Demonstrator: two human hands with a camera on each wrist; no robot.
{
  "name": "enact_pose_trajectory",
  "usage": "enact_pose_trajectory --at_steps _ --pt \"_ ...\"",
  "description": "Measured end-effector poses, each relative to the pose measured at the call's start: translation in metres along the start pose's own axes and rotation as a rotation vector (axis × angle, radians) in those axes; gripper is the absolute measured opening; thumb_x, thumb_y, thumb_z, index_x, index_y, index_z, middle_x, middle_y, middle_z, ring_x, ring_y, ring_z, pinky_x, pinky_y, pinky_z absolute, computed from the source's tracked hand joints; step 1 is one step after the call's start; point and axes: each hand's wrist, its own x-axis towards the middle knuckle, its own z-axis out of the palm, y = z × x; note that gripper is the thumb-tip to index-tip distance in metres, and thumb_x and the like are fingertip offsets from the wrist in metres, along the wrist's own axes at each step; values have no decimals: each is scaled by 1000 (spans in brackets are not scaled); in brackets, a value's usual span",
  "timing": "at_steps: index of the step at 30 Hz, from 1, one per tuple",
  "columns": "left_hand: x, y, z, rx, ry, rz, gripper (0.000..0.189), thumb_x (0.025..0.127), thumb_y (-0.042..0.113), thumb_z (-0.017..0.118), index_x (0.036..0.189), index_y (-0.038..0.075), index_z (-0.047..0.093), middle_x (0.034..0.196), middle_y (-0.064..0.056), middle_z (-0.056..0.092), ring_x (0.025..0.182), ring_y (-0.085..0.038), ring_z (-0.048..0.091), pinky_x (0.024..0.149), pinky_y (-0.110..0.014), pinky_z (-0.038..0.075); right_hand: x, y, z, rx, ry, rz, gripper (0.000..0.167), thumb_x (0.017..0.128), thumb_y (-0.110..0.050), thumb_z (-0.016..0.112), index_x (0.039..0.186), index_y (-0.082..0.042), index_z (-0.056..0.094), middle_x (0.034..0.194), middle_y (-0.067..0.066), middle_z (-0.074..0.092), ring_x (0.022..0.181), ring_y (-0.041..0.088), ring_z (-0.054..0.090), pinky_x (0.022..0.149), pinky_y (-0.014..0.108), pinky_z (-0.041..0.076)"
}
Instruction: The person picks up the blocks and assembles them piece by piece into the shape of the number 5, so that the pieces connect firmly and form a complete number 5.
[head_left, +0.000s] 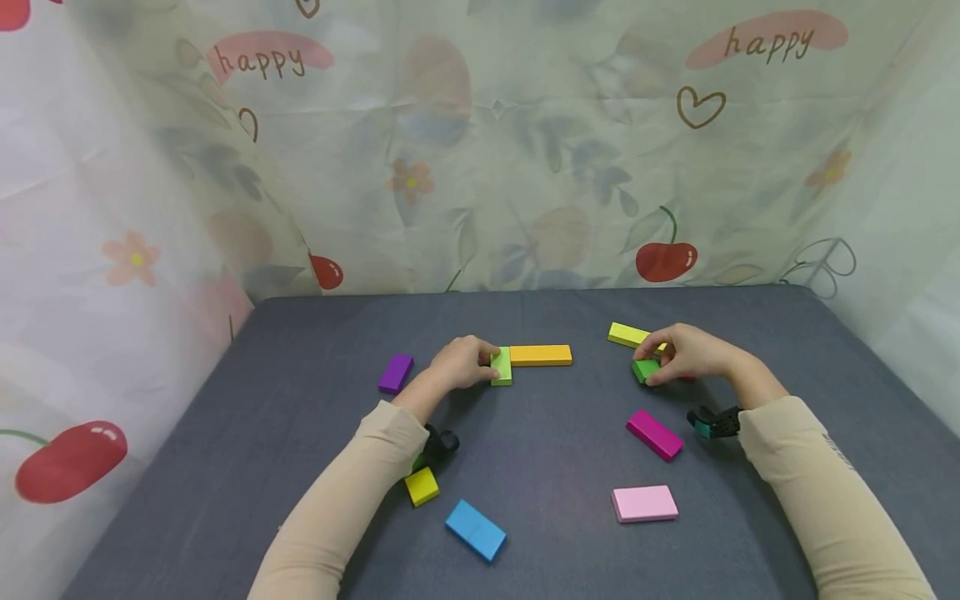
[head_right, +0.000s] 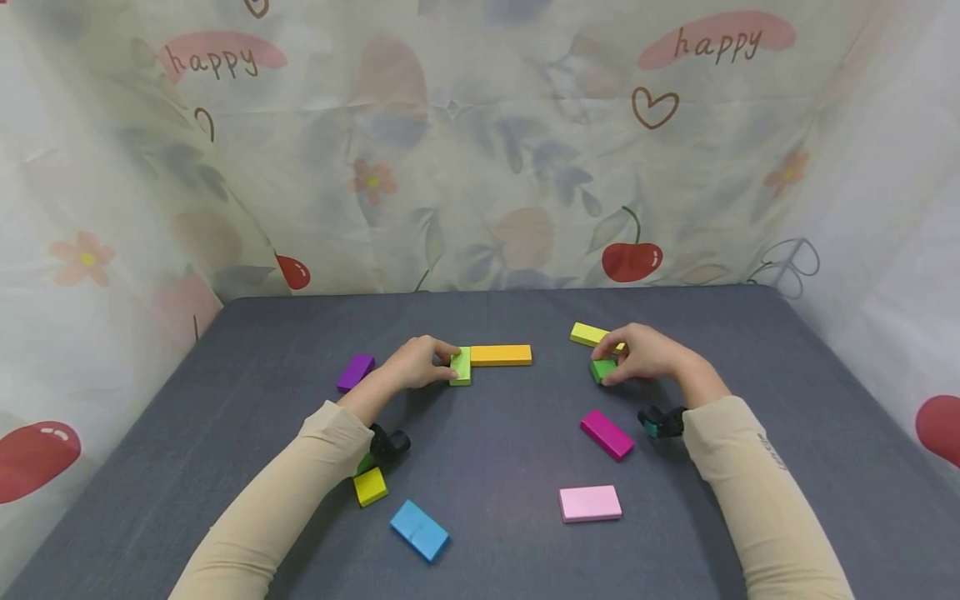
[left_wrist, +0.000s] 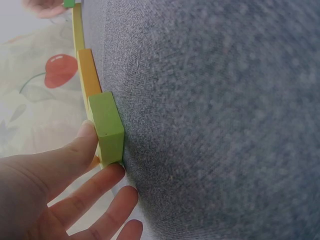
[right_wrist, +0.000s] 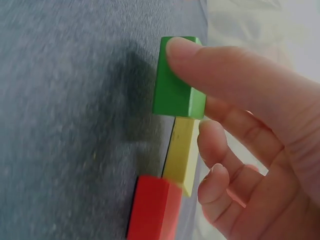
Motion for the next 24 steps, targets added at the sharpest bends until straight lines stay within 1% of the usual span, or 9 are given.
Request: enact_pose_trajectory --at_steps 4,5,8,14,24 --pt "1 0 0 -4 -3 1 44 86 25 67 129 17 58 111 -5 67 91 -15 60 78 -29 50 6 -4 2 -2 11 -19 36 74 -20 78 105 -6 66 86 5 59 69 13 50 60 23 42" --pt "2 0 0 -13 -12 -11 45 87 26 66 130 17 57 113 -5 66 94 -16 60 82 -30 49 8 -5 3 -3 13 -21 35 74 -19 78 105 -6 66 86 5 60 69 13 50 60 23 43" --pt "1 0 0 -11 -2 -8 45 87 26 66 130 17 57 113 -5 66 92 -15 59 80 -30 49 12 -9 5 -11 22 -34 34 74 -18 78 104 -6 67 87 5 61 69 13 51 62 23 43" --pt "0 0 1 5 6 0 46 87 26 66 131 17 56 113 -6 66 93 -17 59 80 -31 49 18 -18 8 -20 36 -72 33 75 -17 78 104 -6 67 89 7 62 67 13 50 61 22 42" --pt "-1 0 1 -1 5 5 46 86 26 66 130 17 57 113 -6 66 93 -17 59 81 -31 49 31 -27 13 -39 44 -111 34 75 -17 78 105 -4 68 97 10 65 67 14 50 60 23 42"
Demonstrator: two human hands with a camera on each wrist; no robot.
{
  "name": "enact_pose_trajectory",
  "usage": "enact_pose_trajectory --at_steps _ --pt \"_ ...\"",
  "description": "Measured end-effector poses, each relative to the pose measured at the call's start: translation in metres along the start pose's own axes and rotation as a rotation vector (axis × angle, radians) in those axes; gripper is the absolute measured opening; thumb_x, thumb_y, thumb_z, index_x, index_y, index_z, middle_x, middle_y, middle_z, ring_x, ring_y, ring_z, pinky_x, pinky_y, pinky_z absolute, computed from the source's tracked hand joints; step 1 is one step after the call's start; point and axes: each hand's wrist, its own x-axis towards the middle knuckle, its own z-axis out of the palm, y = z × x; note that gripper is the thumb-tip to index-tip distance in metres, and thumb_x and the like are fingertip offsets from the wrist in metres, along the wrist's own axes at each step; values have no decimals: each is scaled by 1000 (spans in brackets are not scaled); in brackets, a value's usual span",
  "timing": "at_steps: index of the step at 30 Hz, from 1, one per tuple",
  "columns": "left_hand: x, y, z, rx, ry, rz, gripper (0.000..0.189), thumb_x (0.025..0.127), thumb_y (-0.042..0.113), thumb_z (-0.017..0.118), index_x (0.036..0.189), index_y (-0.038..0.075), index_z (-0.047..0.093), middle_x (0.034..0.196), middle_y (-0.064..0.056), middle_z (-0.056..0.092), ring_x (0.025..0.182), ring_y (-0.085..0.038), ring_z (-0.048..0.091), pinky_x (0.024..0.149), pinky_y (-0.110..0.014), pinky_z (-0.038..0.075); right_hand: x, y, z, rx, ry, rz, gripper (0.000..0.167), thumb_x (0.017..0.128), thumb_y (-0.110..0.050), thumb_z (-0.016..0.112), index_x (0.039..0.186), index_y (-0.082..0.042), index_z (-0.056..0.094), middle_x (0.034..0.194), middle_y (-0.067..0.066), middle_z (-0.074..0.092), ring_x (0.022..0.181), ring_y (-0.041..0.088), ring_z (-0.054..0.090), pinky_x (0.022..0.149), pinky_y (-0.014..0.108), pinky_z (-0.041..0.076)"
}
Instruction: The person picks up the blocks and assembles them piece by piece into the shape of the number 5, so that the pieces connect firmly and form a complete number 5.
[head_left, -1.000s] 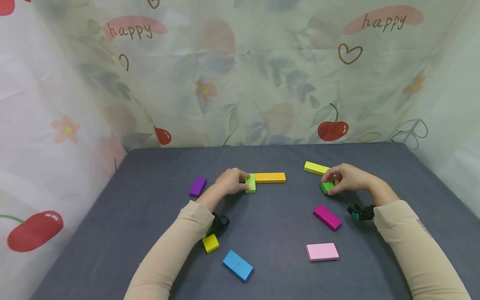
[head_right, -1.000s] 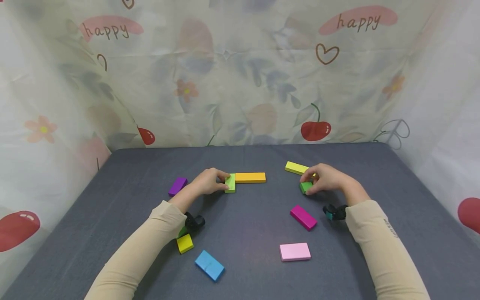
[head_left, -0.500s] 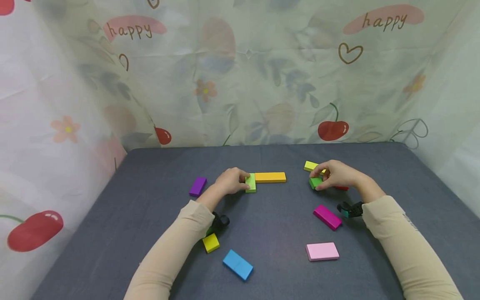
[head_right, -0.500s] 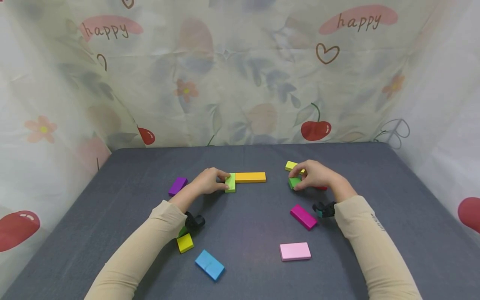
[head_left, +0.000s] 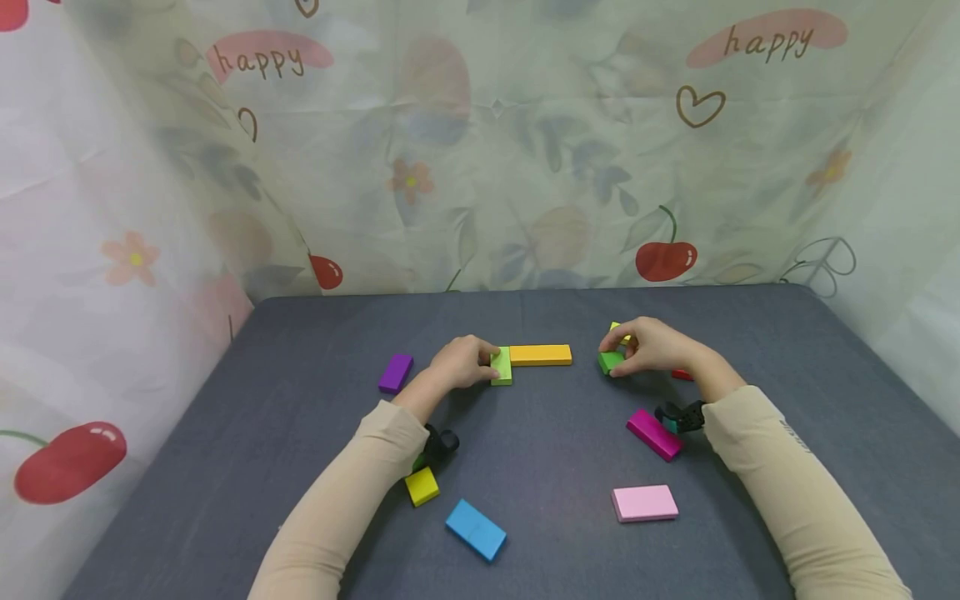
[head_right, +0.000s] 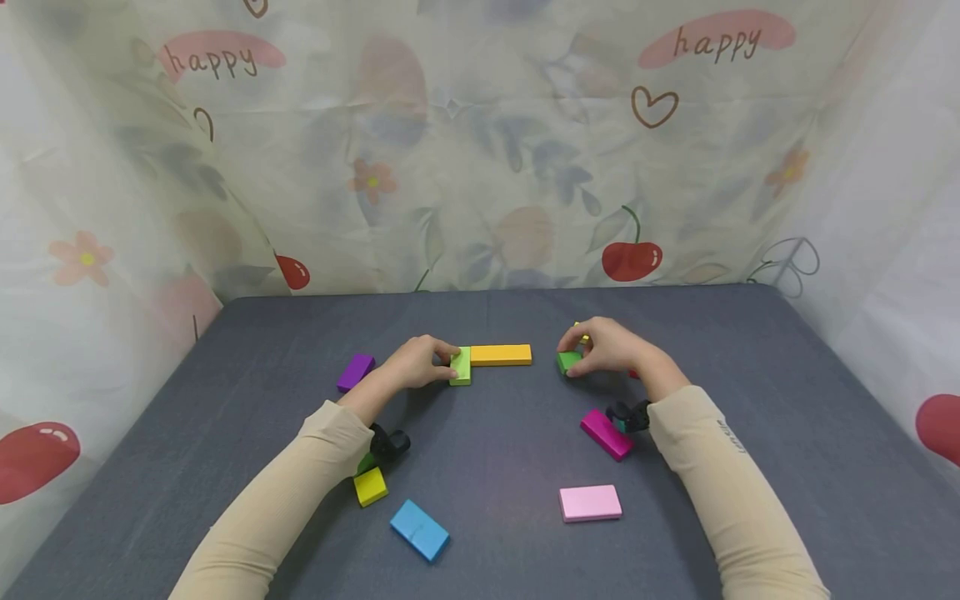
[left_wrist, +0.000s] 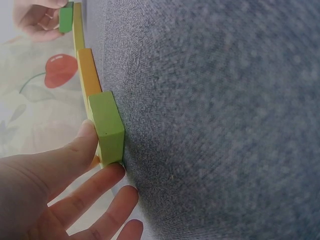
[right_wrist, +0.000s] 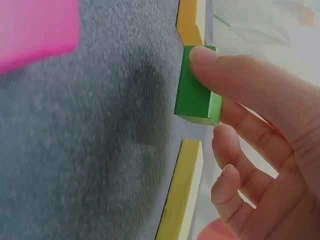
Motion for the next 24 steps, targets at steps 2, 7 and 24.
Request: enact_pose_trajectory --at_steps 2,7,24 --pt "0 0 0 2 2 1 46 86 26 66 130 17 57 113 -6 66 93 -17 59 81 -31 49 3 -1 1 -3 2 -3 35 75 -19 77 105 -4 68 98 11 65 68 14 50 60 23 43" --pt "-1 0 0 5 9 8 45 87 26 66 130 16 57 113 -6 66 95 -18 60 82 -32 50 7 -1 5 -14 13 -13 33 76 -17 77 105 -4 68 101 11 66 69 14 51 62 23 43" --pt "1 -1 0 2 13 10 45 87 25 66 130 16 57 112 -7 66 91 -17 58 80 -32 49 18 -9 11 -24 32 5 33 78 -15 75 107 -3 67 104 15 66 68 15 51 62 25 43"
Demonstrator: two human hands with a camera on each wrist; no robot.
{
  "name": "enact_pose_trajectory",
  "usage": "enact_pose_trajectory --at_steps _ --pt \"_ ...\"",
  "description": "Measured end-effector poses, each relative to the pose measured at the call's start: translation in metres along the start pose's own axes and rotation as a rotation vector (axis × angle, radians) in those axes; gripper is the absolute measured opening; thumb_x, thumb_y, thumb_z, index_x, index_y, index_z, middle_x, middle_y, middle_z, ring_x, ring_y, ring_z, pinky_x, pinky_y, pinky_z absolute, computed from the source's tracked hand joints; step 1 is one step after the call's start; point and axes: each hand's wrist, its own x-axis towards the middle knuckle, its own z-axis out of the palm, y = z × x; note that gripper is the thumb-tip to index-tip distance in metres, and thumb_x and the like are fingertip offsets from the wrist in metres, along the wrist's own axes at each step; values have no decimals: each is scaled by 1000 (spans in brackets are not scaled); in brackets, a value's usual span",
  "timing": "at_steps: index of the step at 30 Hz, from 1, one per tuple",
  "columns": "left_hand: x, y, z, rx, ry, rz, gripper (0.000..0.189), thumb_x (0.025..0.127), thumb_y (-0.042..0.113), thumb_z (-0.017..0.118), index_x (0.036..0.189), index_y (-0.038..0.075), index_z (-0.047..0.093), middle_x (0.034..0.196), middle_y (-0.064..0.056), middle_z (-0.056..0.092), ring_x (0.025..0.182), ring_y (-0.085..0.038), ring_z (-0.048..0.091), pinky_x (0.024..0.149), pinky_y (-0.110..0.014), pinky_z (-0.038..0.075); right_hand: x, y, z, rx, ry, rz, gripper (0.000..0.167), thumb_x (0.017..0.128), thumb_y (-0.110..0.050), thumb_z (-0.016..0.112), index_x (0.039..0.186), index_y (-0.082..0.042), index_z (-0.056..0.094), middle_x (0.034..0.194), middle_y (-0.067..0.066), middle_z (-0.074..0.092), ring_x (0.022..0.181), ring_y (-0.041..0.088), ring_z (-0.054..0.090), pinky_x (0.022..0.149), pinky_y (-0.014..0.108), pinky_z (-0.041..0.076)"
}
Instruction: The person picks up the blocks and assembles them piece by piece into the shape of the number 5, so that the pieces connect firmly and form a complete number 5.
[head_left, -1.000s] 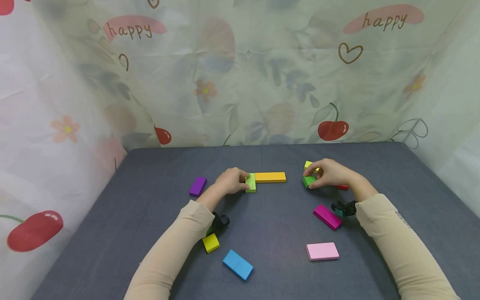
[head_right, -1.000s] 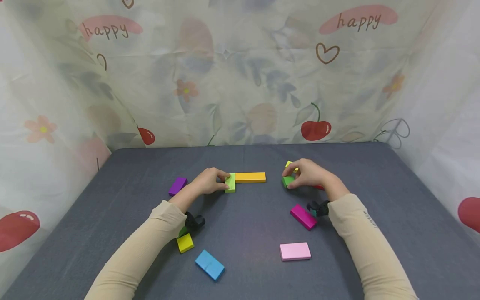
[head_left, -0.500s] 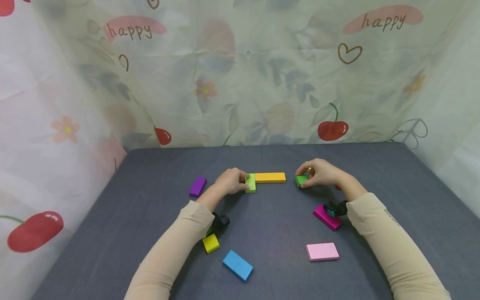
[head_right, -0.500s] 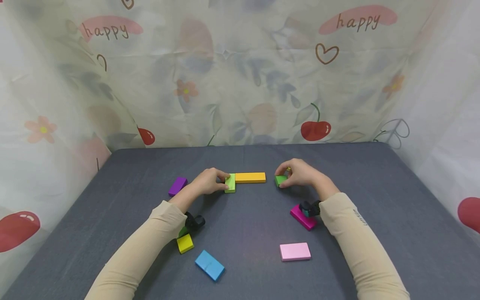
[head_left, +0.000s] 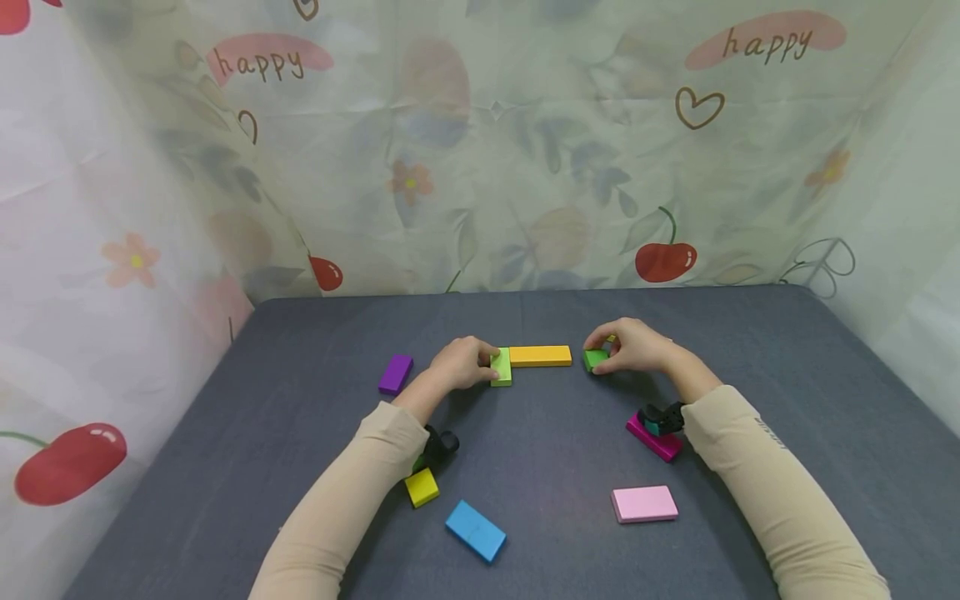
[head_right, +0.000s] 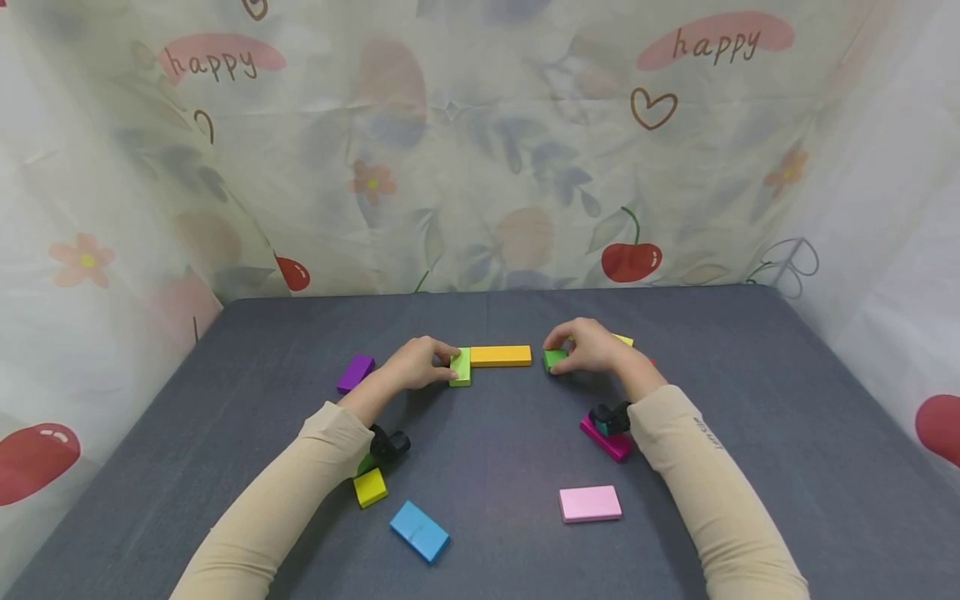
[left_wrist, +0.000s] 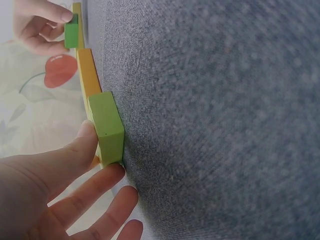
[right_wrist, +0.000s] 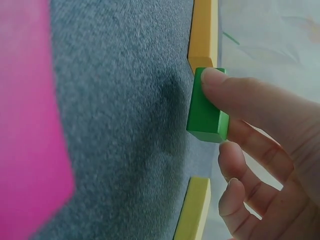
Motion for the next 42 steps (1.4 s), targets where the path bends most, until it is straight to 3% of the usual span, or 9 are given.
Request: enact_pose_trajectory --at_steps 26,42 --pt "0 0 1 12 6 -8 45 87 26 66 130 17 57 112 -6 67 92 -17 59 81 -31 49 16 -11 10 -50 43 42 34 80 -14 73 110 -1 66 108 17 67 79 19 60 73 34 51" --pt "0 1 1 0 4 -15 45 87 26 66 130 17 57 115 -6 66 97 -18 60 85 -33 49 22 -14 13 -48 21 74 34 80 -14 72 110 -1 66 110 17 67 97 30 61 85 43 51"
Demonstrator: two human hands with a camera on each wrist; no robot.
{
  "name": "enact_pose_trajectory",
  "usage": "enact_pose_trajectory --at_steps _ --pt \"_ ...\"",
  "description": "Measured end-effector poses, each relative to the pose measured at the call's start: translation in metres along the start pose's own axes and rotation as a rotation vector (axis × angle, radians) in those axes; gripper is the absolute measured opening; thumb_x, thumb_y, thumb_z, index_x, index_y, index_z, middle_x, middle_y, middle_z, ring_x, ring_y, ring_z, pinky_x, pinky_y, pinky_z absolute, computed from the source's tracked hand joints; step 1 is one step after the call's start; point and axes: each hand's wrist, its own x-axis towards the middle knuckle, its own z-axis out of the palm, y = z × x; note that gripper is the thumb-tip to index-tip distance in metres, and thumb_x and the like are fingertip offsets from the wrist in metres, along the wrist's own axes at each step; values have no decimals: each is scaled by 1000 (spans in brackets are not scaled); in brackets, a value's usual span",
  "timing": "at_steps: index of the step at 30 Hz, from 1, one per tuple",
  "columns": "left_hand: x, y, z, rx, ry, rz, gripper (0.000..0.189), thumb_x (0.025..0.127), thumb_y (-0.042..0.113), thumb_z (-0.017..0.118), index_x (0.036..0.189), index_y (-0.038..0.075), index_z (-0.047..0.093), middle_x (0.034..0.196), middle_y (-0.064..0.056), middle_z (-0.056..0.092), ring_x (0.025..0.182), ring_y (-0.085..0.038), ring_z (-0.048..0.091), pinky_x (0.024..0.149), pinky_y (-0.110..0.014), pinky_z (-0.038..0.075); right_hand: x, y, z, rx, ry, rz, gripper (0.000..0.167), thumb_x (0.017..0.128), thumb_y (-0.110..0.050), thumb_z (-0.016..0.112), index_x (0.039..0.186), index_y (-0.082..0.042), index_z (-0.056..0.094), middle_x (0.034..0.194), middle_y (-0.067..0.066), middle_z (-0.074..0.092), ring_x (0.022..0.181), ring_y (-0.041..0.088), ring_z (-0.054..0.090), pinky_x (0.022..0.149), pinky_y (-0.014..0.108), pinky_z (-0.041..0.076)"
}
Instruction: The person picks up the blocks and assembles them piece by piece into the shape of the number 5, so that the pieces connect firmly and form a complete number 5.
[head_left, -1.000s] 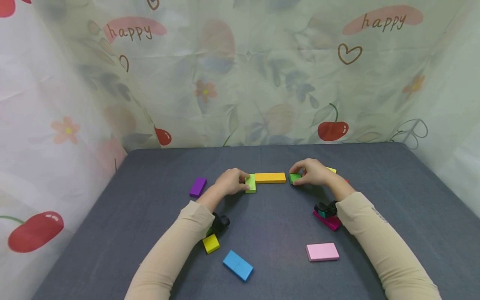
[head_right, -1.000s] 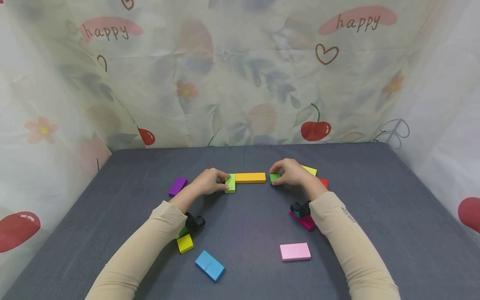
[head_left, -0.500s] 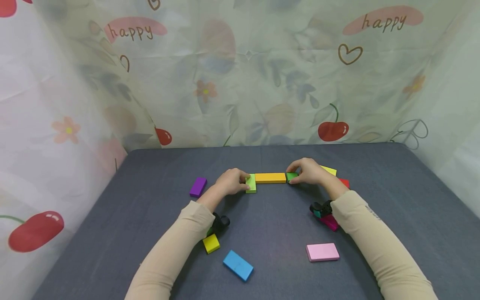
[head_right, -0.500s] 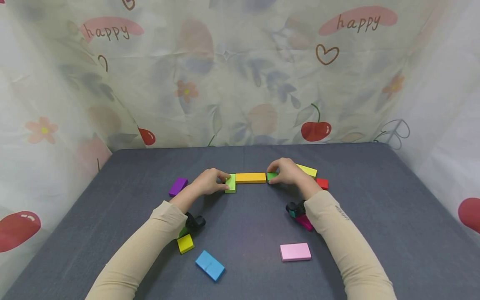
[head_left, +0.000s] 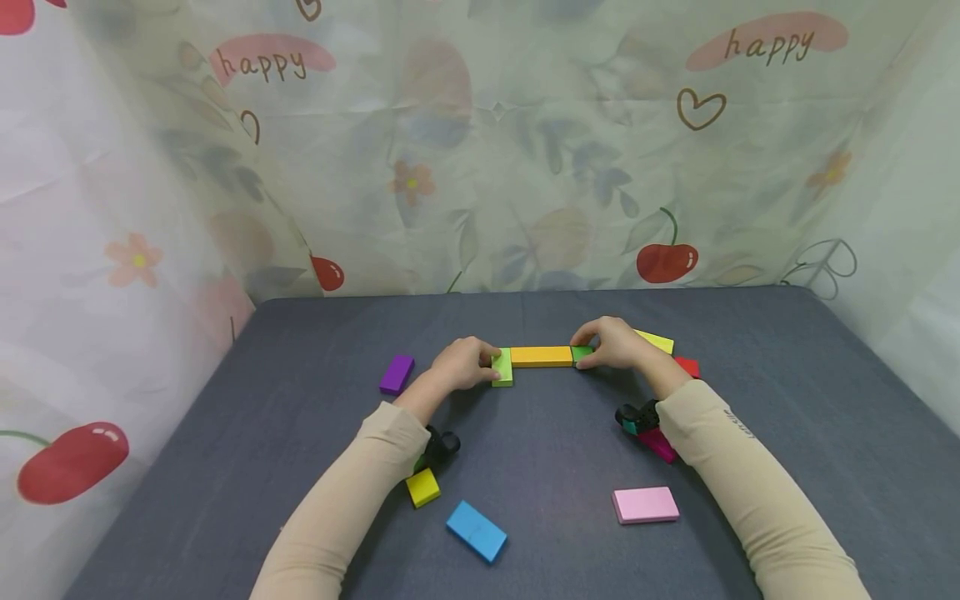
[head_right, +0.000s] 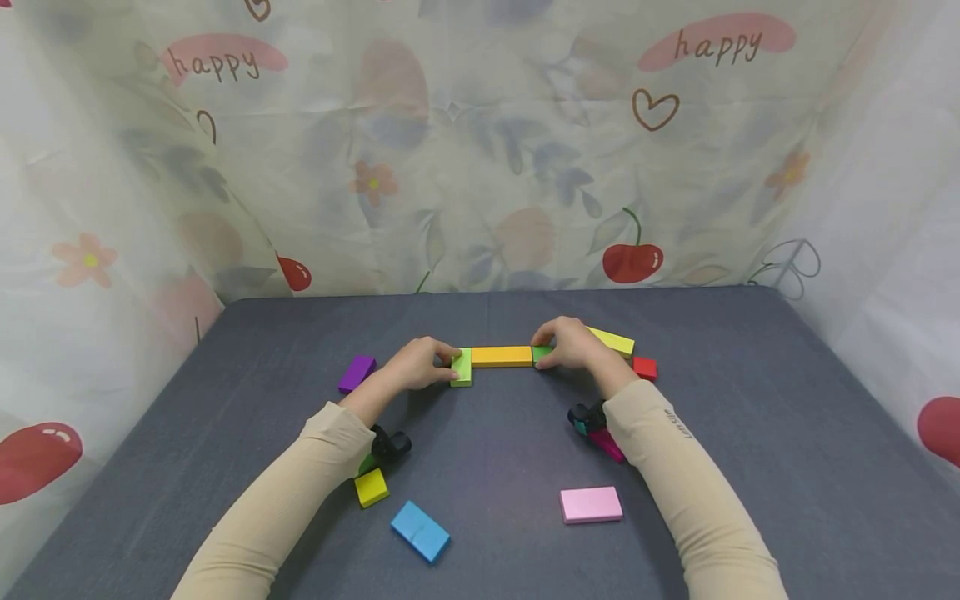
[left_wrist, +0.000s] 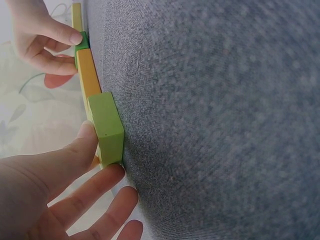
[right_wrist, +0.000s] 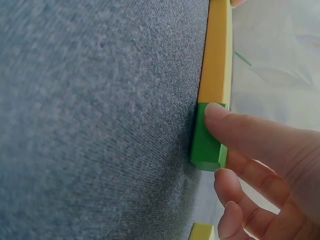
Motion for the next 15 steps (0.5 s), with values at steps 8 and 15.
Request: enact_pose_trajectory --at_steps 8,15 --pt "0 -1 0 -1 5 6 45 87 26 66 130 16 57 115 -7 66 97 -18 60 85 -34 49 0 -1 0 3 -2 3 34 80 -14 72 111 0 66 110 18 66 98 31 62 86 43 51" --pt "0 -1 0 -1 7 2 45 86 26 67 129 16 58 113 -6 66 94 -17 59 83 -33 49 0 -1 0 3 -6 10 35 80 -14 72 112 0 66 111 17 66 99 31 61 87 43 51"
